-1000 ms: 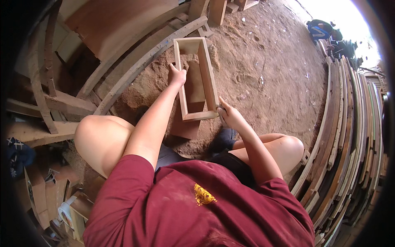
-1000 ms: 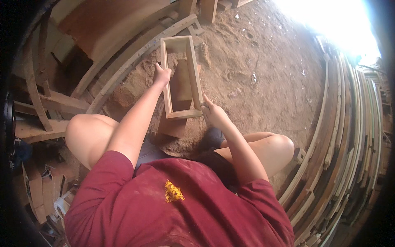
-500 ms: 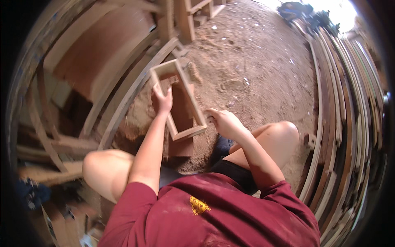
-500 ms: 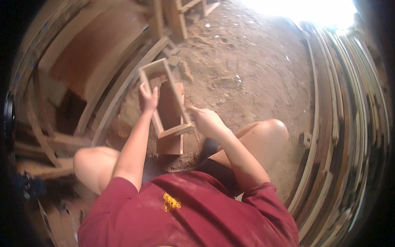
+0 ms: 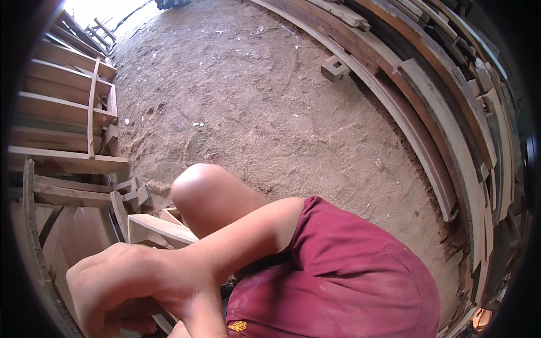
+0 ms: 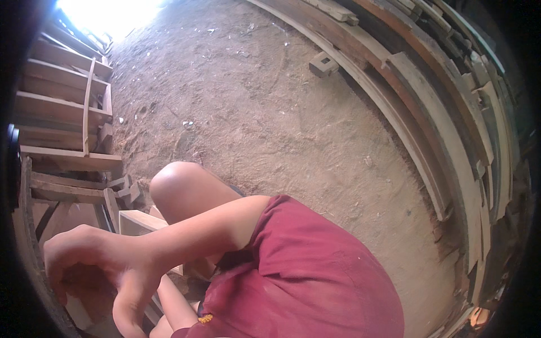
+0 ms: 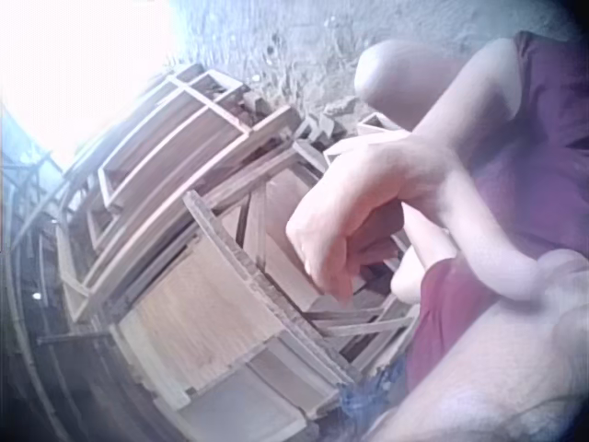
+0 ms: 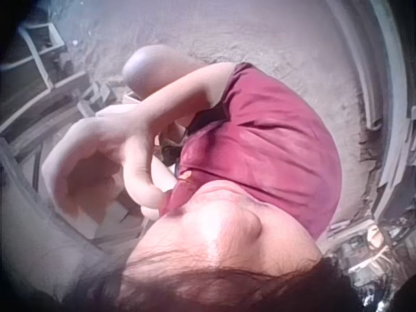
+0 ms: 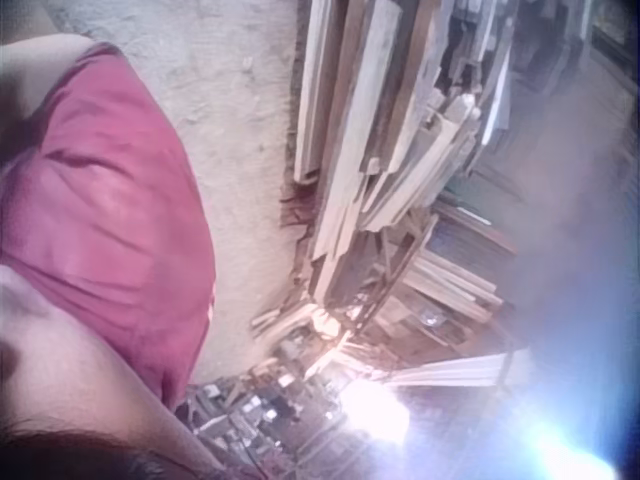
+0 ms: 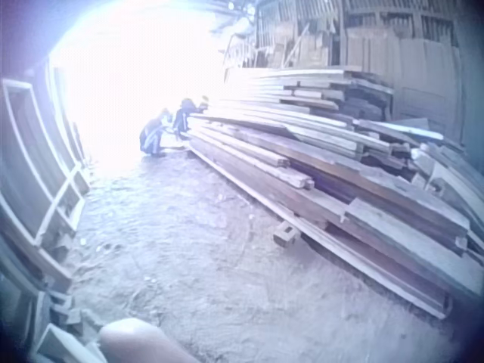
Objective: The person assembles a small rectangular wooden box by fitting four pieces together. They then smooth the edges and corners of the assembled box using a small handheld abrasive tool.
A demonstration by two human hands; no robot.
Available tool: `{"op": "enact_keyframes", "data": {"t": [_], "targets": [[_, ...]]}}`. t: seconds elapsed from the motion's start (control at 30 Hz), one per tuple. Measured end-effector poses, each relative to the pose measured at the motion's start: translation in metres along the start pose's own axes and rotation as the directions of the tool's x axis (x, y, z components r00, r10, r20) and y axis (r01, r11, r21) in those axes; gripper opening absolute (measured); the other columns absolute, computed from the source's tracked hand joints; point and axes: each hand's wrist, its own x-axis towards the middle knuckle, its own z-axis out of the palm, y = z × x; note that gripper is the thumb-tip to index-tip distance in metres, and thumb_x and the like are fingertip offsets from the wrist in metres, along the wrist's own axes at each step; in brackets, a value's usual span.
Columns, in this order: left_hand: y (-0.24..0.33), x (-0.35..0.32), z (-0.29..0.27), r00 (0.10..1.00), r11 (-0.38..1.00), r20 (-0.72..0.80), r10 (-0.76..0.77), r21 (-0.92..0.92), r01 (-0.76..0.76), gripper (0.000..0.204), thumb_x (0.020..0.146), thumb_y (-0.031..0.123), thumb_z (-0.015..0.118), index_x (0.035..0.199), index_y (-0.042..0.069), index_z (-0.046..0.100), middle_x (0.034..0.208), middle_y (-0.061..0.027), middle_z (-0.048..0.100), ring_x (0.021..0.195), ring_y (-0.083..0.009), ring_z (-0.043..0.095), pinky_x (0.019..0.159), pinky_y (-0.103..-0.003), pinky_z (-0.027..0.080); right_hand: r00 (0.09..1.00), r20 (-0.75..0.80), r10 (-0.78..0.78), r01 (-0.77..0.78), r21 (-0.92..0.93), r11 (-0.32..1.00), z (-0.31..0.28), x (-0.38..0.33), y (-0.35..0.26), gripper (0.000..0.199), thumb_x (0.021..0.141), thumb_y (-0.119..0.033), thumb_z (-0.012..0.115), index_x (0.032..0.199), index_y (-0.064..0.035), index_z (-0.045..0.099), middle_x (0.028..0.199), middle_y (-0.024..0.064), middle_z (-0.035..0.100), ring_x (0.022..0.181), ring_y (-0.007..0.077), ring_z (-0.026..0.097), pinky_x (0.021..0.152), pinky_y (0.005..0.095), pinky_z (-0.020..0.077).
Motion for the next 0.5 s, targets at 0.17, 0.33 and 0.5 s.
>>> {"op": "enact_keyframes", "data": {"t": [0.17,0.33,0.5], "targets": [[-0.185,-0.068,-0.003,0.978,0.930,-0.188,-0.094,-0.366,0.019,0.030,0.104,0.012,0.032,0.088,0.000,0.056,0.077,-0.0030,0.059,0.064,-0.0040,0.056,0.062,-0.014,0.046,0.980,-0.010,-0.199,0.197,-0.120,0.973,-0.002,0.024,-0.025,0.096,0.041,-0.052,0.095,0.111,0.0035,0.061,0.101,0.0058,0.064,0.088,0.0153,0.063,0.076,0.0259,0.0503],[-0.198,-0.053,-0.042,0.994,0.936,-0.047,-0.097,-0.344,0.075,0.026,0.102,0.017,0.037,0.093,0.000,0.055,0.083,-0.0060,0.060,0.070,-0.0075,0.057,0.065,-0.017,0.045,0.967,0.011,-0.256,0.255,0.039,0.966,-0.009,0.036,-0.028,0.100,0.036,-0.057,0.094,0.109,0.0033,0.061,0.100,0.0045,0.064,0.086,0.0130,0.062,0.072,0.0240,0.0495],[-0.093,0.023,-0.072,0.990,0.991,-0.072,-0.123,0.042,0.126,0.023,0.100,0.021,0.043,0.100,0.001,0.053,0.092,-0.0085,0.059,0.079,-0.0116,0.057,0.072,-0.021,0.045,0.981,0.103,-0.164,0.146,0.164,0.976,-0.038,0.054,-0.092,0.103,0.038,-0.057,0.096,0.115,0.0005,0.058,0.098,0.0032,0.062,0.085,0.0102,0.061,0.070,0.0228,0.0494]]}}
